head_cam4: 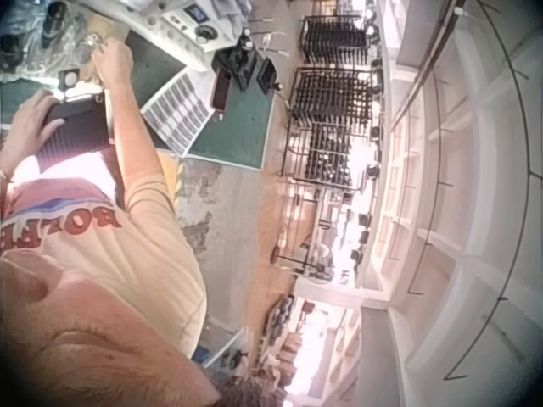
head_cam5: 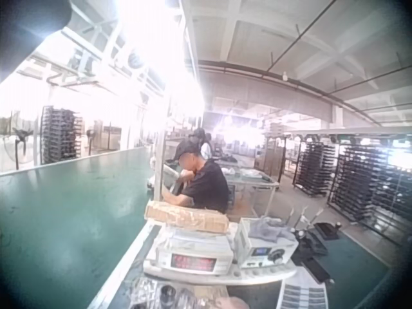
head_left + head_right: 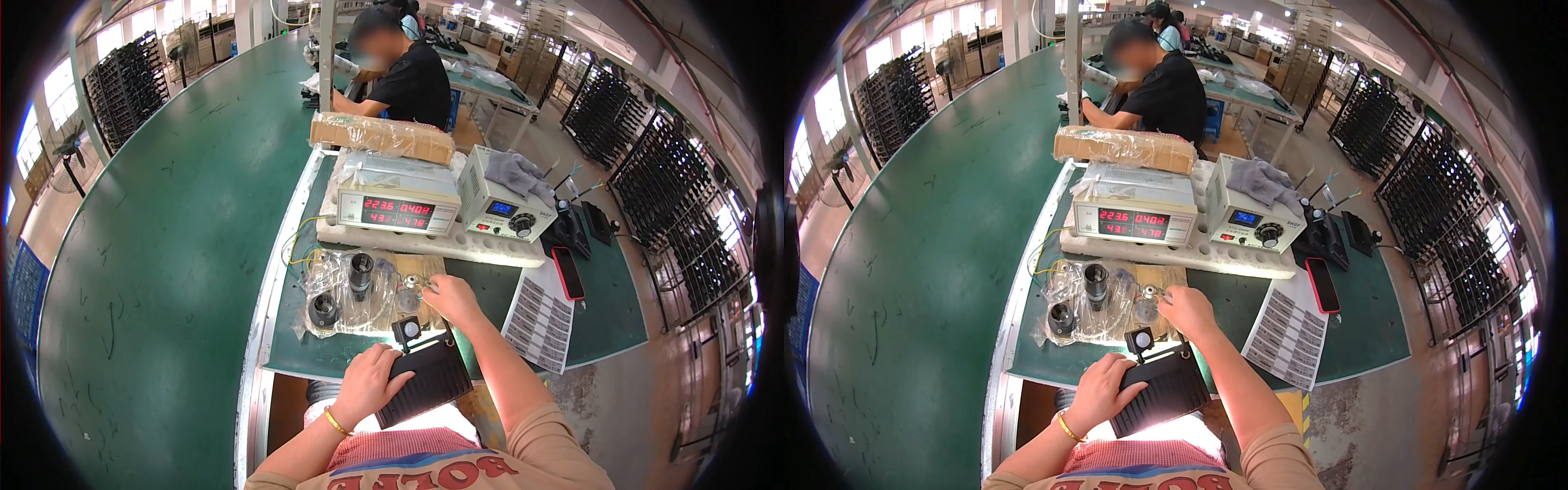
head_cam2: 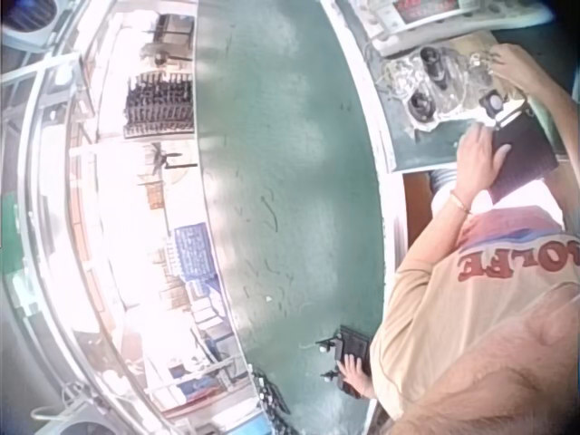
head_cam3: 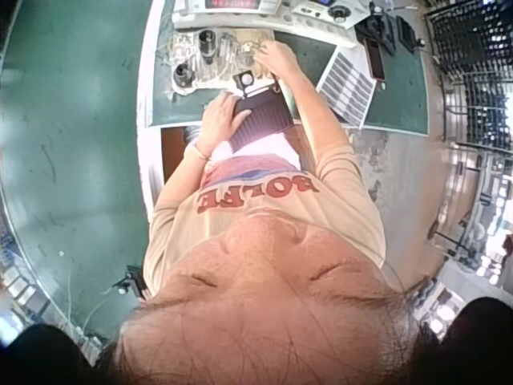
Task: The person tests floodlights by picking them from a conveyor belt, touching their electrical wires to the terminals on a testing station, and placing the tested floodlights back onto the conveyor belt.
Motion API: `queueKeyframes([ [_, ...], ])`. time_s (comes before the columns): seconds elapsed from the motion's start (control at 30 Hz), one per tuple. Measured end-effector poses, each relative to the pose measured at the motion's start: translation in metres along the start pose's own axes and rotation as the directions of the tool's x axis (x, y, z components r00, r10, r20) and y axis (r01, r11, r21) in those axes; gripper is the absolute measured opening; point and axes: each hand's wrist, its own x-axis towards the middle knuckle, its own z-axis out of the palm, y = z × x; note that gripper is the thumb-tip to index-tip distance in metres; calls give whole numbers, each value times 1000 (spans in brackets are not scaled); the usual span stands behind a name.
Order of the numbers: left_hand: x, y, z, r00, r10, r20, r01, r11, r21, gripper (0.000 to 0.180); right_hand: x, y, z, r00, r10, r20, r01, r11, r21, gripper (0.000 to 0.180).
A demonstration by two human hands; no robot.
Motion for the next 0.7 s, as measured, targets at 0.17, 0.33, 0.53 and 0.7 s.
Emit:
queueKeyframes([
  [0.17, 0, 2, 0, 1000, -3, 4, 3, 1000, -5, 36, 0, 2, 1, 998, -44, -33, 45, 999, 24, 29],
  [0.33, -2, 4, -6, 1000, -5, 23, 6, 999, -42, 37, -13, -1, -12, 996, -88, -30, 90, 992, 87, 37],
  [0.53, -38, 10, -39, 999, -29, 25, 30, 999, -43, 36, -53, -18, -44, 987, 81, -139, 5, 849, 529, 28],
  [0.7, -86, 13, -88, 985, -159, -68, 158, 987, -21, 36, -70, -17, -27, 977, 177, -115, 31, 418, 908, 25],
])
